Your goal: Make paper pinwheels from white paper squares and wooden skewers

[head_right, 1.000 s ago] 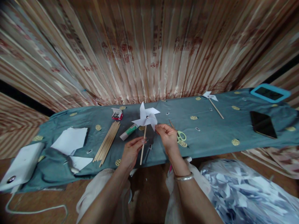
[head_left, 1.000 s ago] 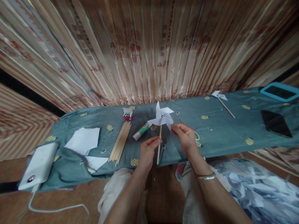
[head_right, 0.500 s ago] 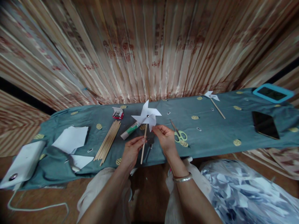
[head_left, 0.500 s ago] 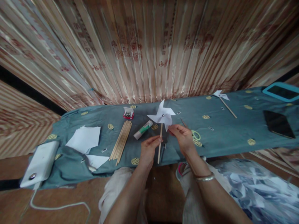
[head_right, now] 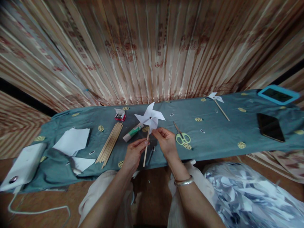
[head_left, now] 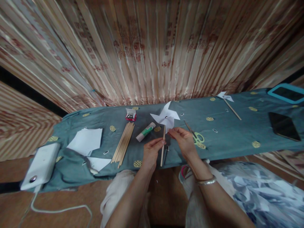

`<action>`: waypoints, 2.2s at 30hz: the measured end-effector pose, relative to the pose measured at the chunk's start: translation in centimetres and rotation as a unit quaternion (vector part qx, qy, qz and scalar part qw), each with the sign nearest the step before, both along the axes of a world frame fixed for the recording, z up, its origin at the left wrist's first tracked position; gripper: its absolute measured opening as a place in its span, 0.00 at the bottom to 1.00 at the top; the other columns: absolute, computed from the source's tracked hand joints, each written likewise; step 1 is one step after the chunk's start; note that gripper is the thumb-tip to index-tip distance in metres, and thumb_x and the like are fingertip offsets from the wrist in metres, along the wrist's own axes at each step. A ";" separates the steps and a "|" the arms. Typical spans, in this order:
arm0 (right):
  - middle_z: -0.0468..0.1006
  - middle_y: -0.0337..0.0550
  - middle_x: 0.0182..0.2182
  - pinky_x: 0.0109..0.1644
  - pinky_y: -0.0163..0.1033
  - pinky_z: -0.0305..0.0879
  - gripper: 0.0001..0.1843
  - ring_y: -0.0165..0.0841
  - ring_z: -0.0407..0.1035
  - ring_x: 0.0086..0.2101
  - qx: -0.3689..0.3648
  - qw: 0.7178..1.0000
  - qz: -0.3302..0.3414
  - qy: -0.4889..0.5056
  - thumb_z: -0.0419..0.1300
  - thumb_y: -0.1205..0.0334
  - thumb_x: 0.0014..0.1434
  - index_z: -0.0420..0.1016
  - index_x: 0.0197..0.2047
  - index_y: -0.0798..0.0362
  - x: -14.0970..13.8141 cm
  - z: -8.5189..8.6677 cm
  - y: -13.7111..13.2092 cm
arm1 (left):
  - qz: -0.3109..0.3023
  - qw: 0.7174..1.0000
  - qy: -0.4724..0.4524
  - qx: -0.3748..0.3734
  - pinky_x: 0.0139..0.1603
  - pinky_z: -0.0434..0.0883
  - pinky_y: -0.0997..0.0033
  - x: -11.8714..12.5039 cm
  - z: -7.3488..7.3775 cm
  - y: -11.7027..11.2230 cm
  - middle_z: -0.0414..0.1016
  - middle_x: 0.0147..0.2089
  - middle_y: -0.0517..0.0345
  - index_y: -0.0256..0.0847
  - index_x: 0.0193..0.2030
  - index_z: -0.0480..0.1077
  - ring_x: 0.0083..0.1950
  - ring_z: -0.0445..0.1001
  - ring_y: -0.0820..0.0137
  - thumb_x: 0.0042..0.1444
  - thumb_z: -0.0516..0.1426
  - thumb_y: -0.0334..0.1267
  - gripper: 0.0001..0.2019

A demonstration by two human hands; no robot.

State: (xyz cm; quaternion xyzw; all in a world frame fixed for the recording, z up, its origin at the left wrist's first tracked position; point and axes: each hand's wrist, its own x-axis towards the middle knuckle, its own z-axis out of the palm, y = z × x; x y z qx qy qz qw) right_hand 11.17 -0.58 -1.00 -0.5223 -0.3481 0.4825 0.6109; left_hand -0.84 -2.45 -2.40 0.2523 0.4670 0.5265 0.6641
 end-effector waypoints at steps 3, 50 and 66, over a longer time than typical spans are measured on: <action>0.75 0.38 0.20 0.30 0.35 0.61 0.15 0.28 0.65 0.24 -0.001 1.000 0.009 -0.001 0.71 0.50 0.38 0.76 0.20 0.52 -0.1 0.0 0.0 | -0.002 1.000 -0.003 0.002 0.41 0.67 0.73 0.0 -0.1 0.0 0.79 0.27 0.56 0.38 0.28 0.80 0.31 0.73 0.73 0.32 0.70 0.40 0.14; 0.74 0.34 0.19 0.31 0.35 0.60 0.14 0.27 0.63 0.24 0.016 0.990 -0.141 -0.003 0.71 0.53 0.35 0.78 0.24 0.52 4.8 -0.4 1.8 | -0.044 0.999 0.005 -0.028 0.37 0.68 0.72 -0.2 0.1 -0.4 0.79 0.25 0.55 0.37 0.26 0.79 0.28 0.73 0.72 0.27 0.72 0.42 0.16; 0.74 0.36 0.19 0.29 0.35 0.58 0.13 0.27 0.62 0.23 0.002 0.995 -0.103 -0.011 0.72 0.54 0.33 0.77 0.20 0.52 3.8 0.2 1.3 | -0.017 1.000 0.008 -0.013 0.38 0.69 0.72 -0.3 -0.1 -0.1 0.79 0.25 0.55 0.37 0.26 0.80 0.29 0.74 0.72 0.26 0.72 0.43 0.18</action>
